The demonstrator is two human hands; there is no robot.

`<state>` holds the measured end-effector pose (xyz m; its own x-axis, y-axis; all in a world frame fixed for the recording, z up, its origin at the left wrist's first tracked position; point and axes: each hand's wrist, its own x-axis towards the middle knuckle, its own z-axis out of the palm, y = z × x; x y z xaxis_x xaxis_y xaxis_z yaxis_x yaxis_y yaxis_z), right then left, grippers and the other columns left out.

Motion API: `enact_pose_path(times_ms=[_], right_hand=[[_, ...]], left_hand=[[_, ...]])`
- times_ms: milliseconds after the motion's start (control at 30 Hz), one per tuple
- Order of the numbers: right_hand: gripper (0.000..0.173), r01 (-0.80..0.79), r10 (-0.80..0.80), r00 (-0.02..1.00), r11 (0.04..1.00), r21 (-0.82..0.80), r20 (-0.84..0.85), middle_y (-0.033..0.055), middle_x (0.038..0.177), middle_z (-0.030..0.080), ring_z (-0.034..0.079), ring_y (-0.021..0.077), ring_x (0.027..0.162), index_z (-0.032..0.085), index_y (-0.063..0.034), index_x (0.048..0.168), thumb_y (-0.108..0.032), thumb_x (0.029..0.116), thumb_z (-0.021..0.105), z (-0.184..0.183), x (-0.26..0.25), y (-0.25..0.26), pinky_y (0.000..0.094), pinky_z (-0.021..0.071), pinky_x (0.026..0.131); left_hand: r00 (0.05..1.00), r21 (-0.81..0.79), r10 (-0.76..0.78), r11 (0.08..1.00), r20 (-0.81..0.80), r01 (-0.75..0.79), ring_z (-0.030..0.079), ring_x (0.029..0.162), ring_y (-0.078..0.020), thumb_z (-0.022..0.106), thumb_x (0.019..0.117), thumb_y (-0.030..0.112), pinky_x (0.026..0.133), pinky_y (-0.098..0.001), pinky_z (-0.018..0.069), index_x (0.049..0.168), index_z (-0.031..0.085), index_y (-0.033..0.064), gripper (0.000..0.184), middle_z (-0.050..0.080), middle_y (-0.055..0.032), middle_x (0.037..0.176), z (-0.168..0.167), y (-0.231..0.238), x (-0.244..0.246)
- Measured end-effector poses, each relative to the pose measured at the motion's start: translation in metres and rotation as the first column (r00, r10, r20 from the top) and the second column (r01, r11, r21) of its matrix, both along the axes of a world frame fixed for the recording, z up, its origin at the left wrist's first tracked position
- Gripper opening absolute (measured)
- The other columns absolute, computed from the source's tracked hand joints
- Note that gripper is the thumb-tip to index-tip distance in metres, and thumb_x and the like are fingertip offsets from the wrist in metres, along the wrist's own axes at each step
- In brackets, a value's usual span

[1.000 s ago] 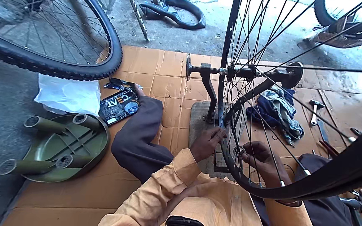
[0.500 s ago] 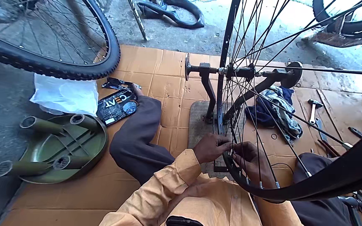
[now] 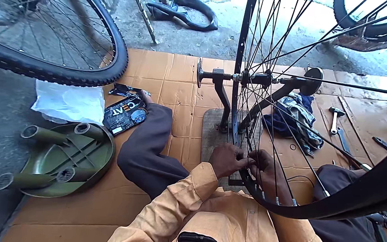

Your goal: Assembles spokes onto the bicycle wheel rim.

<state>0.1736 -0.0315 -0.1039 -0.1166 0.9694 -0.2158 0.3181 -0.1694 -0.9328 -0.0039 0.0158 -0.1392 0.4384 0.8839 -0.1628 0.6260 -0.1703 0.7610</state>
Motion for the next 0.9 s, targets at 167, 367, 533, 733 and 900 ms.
enact_pose_path(times_ms=[167,367,533,733,900], right_hand=[[0.022,0.002,-0.001,0.999,1.000,0.021,-0.035,0.0055,0.084,0.067,0.063,0.0111,0.070,0.064,-0.0025,0.104,0.010,0.0861,0.062,0.000,-0.001,0.005,0.0253,0.0535,0.063],[0.020,0.000,-0.021,0.988,0.992,0.129,0.156,0.0020,0.086,0.069,0.065,0.0137,0.072,0.066,-0.0119,0.108,-0.011,0.0891,0.073,-0.021,0.025,0.010,0.0333,0.0561,0.065],[0.021,0.031,-0.046,0.990,0.993,0.117,0.131,0.0020,0.084,0.066,0.063,0.0116,0.068,0.065,-0.0134,0.112,-0.009,0.0922,0.070,-0.010,0.035,-0.007,0.0295,0.0541,0.059],[0.023,0.043,-0.058,0.988,0.993,0.109,0.142,0.0015,0.085,0.068,0.064,0.0120,0.069,0.066,-0.0143,0.114,-0.012,0.0923,0.072,-0.011,0.037,-0.009,0.0300,0.0554,0.060],[0.024,0.080,-0.089,0.993,0.991,0.111,0.073,0.0015,0.084,0.067,0.063,0.0141,0.069,0.067,-0.0169,0.112,-0.017,0.0887,0.076,-0.024,0.038,-0.004,0.0325,0.0549,0.060]], left_hand=[[1.000,-0.036,0.023,0.999,0.010,-0.022,0.060,0.064,-0.0131,0.067,0.0963,0.051,0.061,-0.0416,0.0514,0.076,0.072,0.0164,0.040,0.063,0.0029,0.070,-0.002,0.001,-0.005],[0.965,-0.008,0.243,0.970,-0.094,-0.245,0.067,0.082,-0.0180,0.072,0.0925,0.048,0.074,-0.0485,0.0570,0.104,0.076,0.0208,0.030,0.070,0.0002,0.093,-0.021,0.015,-0.010],[0.956,0.042,0.283,0.957,0.079,-0.286,0.065,0.078,-0.0137,0.063,0.1005,0.042,0.072,-0.0414,0.0564,0.106,0.075,0.0190,0.026,0.070,0.0019,0.094,-0.021,0.017,-0.020],[0.906,0.009,0.273,0.957,0.323,-0.291,0.062,0.068,-0.0095,0.066,0.1003,0.033,0.064,-0.0304,0.0549,0.101,0.073,0.0129,0.021,0.068,0.0018,0.083,-0.012,0.008,-0.022],[0.858,-0.122,0.164,0.985,0.487,-0.119,0.066,0.080,-0.0122,0.059,0.1046,0.029,0.069,-0.0306,0.0554,0.114,0.070,0.0104,0.024,0.071,-0.0010,0.096,0.001,-0.001,-0.017]])
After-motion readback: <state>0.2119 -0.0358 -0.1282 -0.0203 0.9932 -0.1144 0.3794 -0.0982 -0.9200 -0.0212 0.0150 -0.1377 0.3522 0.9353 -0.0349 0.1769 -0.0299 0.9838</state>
